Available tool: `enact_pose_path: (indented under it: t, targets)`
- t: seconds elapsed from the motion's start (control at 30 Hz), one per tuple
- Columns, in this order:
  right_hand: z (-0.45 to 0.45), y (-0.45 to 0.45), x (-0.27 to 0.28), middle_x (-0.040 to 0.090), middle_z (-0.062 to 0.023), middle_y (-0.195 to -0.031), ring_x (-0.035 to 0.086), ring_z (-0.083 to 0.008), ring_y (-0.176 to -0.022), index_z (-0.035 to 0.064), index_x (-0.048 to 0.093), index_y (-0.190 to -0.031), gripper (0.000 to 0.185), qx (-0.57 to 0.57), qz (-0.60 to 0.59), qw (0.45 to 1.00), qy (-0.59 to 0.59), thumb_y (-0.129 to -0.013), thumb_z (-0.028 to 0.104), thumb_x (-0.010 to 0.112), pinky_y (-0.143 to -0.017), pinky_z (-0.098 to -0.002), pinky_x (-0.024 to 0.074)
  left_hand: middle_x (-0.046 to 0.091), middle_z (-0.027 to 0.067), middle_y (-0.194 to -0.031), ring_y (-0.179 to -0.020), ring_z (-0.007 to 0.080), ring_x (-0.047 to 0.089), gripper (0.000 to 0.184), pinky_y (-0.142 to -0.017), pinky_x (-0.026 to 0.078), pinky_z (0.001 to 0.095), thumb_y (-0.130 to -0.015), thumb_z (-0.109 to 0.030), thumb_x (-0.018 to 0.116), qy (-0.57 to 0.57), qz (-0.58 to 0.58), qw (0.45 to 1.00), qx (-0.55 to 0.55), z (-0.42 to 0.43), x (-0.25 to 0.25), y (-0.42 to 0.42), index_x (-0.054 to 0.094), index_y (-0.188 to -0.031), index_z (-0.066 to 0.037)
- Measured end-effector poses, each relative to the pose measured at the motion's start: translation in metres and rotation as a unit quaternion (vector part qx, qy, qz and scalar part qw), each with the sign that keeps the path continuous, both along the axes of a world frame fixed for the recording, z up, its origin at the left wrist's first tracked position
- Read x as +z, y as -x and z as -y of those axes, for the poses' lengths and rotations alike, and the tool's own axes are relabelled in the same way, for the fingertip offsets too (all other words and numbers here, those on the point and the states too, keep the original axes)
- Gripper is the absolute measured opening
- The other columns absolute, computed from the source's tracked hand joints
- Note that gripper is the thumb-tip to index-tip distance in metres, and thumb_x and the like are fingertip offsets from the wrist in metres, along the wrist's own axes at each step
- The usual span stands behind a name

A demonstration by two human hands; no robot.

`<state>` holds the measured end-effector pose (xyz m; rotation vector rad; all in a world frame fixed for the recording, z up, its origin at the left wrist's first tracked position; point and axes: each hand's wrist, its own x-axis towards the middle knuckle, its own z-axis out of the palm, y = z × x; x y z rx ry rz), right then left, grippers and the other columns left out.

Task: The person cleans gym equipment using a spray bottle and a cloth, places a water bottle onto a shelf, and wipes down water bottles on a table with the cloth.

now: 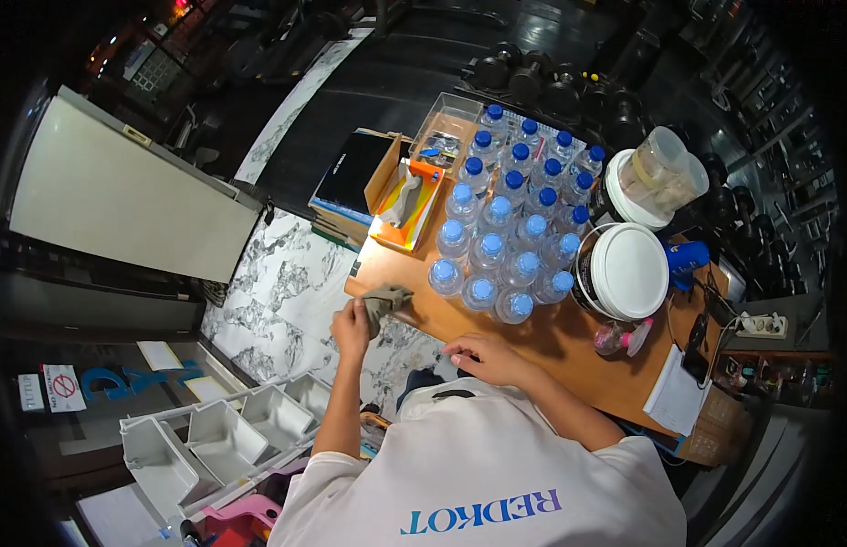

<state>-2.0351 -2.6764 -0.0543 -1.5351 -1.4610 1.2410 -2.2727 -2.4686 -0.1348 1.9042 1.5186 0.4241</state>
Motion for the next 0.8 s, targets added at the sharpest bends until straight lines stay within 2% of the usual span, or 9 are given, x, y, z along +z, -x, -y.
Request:
enact_pose_path:
  t: [0.07,0.17,0.2,0.37,0.4,0.43,0.53,0.73,0.8]
  targets:
    - [-0.003,-0.003,-0.007,0.065,-0.0087,-0.108,0.064,-0.0190,-0.092,0.0068,0.065,-0.115,0.025,-0.014,-0.093,0.995,0.041,-0.098,0.023,0.056,-0.082,-0.0343,0.0506,0.063,0.0077,-0.082,-0.076,0.0153,0.056,0.038,-0.069,0.044,0.0321,-0.100,-0.035,0.053,-0.082,0.102,0.989,0.072,0.000,0.020,0.004,0.065,-0.100,0.002]
    - [-0.016,0.005,-0.015,0.064,-0.0067,-0.110,0.063,-0.0153,-0.091,0.0053,0.062,-0.120,0.028,-0.008,-0.165,0.986,0.038,-0.100,0.023,0.053,-0.082,-0.0325,0.0513,0.052,-0.0008,-0.076,-0.075,0.0085,0.042,0.042,-0.065,0.036,0.0278,-0.101,-0.038,0.054,-0.047,0.301,0.950,0.068,0.002,0.071,-0.003,0.065,-0.091,0.002]
    - [-0.022,0.008,-0.013,0.064,-0.0067,-0.110,0.063,-0.0153,-0.091,0.0053,0.062,-0.120,0.028,-0.013,-0.165,0.986,0.036,-0.100,0.023,0.053,-0.082,-0.0325,0.0513,0.055,0.0068,-0.080,-0.087,0.0180,0.050,0.047,-0.081,0.040,0.0317,-0.098,-0.041,0.056,0.026,0.318,0.947,0.033,0.004,0.098,-0.001,0.061,-0.087,0.004]
    - [-0.052,0.039,-0.001,0.064,-0.0078,-0.113,0.063,-0.0168,-0.097,0.0033,0.056,-0.129,0.035,-0.120,-0.485,0.855,0.142,-0.102,0.025,0.048,-0.088,-0.0336,0.0515,0.061,0.0075,-0.083,-0.085,0.0166,0.056,0.046,-0.079,0.045,0.0320,-0.098,-0.041,0.056,0.011,0.331,0.893,-0.304,0.026,0.213,-0.019,0.065,-0.098,0.004]
    - [-0.048,0.037,-0.044,0.064,-0.0097,-0.113,0.063,-0.0189,-0.100,0.0052,0.059,-0.125,0.034,-0.052,-0.373,0.925,0.044,-0.097,0.025,0.054,-0.086,-0.0378,0.0511,0.063,0.0082,-0.085,-0.084,0.0167,0.059,0.045,-0.078,0.047,0.0323,-0.098,-0.040,0.055,0.049,0.345,0.864,-0.364,0.025,0.221,-0.021,0.066,-0.102,0.003]
    - [-0.068,0.020,0.040,0.063,-0.0145,-0.114,0.062,-0.0243,-0.104,0.0070,0.060,-0.121,0.040,-0.002,-0.041,0.995,-0.087,-0.089,0.029,0.063,-0.086,-0.0407,0.0491,0.063,0.0082,-0.085,-0.084,0.0167,0.059,0.045,-0.078,0.047,0.0323,-0.098,-0.040,0.055,0.047,0.346,0.863,-0.365,0.022,0.216,-0.019,0.066,-0.102,0.003]
    - [-0.079,0.016,0.049,0.063,-0.0150,-0.111,0.063,-0.0283,-0.100,0.0079,0.061,-0.117,0.046,-0.049,0.023,0.978,-0.200,-0.080,0.035,0.070,-0.083,-0.0424,0.0486,0.066,0.0079,-0.088,-0.082,0.0157,0.061,0.041,-0.076,0.049,0.0306,-0.101,-0.034,0.052,0.069,0.356,0.917,-0.167,0.011,0.182,-0.006,0.067,-0.107,0.003]
    - [-0.074,0.013,0.148,0.063,-0.0132,-0.113,0.062,-0.0311,-0.099,0.0075,0.060,-0.116,0.045,-0.066,0.208,0.975,-0.047,-0.083,0.036,0.067,-0.084,-0.0412,0.0490,0.068,0.0070,-0.093,-0.084,0.0126,0.061,0.028,-0.075,0.047,0.0271,-0.101,-0.023,0.053,0.110,0.279,0.943,-0.146,-0.006,0.120,-0.009,0.065,-0.111,-0.001]
    - [-0.077,0.024,0.116,0.062,-0.0142,-0.115,0.062,-0.0301,-0.102,0.0062,0.061,-0.115,0.037,-0.204,0.260,0.910,-0.249,-0.087,0.031,0.060,-0.083,-0.0414,0.0505,0.067,0.0102,-0.107,-0.095,0.0167,0.063,0.029,-0.077,0.049,0.0289,-0.098,-0.018,0.057,0.195,0.217,0.934,-0.208,-0.014,0.091,-0.019,0.060,-0.124,-0.005]
